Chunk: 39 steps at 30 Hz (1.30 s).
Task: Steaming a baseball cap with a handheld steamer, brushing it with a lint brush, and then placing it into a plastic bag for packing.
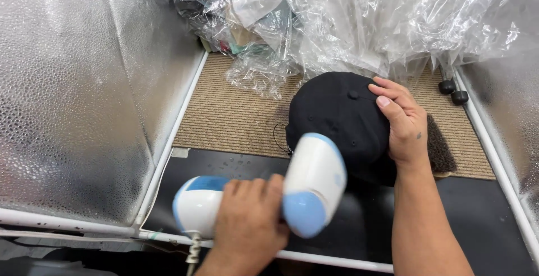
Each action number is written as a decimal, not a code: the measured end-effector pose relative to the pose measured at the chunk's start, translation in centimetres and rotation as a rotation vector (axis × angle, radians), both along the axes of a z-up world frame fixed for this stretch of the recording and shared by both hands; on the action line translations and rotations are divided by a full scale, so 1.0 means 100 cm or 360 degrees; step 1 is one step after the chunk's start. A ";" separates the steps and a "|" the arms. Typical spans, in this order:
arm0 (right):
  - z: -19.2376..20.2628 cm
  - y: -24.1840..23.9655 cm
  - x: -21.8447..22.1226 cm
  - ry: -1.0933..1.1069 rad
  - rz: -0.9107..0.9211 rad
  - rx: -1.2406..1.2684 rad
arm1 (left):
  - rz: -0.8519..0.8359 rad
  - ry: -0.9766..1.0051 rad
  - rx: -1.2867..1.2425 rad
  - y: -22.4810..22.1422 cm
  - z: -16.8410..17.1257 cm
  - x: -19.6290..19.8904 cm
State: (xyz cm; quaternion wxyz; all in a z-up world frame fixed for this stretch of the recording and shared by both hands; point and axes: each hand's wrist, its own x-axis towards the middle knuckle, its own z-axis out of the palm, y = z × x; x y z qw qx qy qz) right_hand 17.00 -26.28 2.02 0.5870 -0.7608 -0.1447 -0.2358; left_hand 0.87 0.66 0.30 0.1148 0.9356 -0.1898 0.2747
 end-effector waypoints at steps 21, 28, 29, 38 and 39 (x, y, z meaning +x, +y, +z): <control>0.004 -0.001 -0.003 0.0069 -0.0026 -0.0033 | 0.0360 0.1198 0.0497 -0.029 0.201 0.101; 0.004 0.000 -0.005 0.0047 -0.0010 -0.0052 | 0.0360 0.1035 0.0598 -0.039 0.192 0.104; 0.003 -0.001 -0.004 0.0060 -0.0016 -0.0049 | 0.0358 0.1000 0.0561 -0.047 0.194 0.108; 0.000 0.000 0.001 -0.0064 0.0020 0.0010 | 0.0247 0.0969 0.0525 -0.034 0.190 0.110; 0.001 -0.001 0.000 -0.0059 0.0047 0.0009 | 0.0262 0.0984 0.0558 -0.033 0.194 0.105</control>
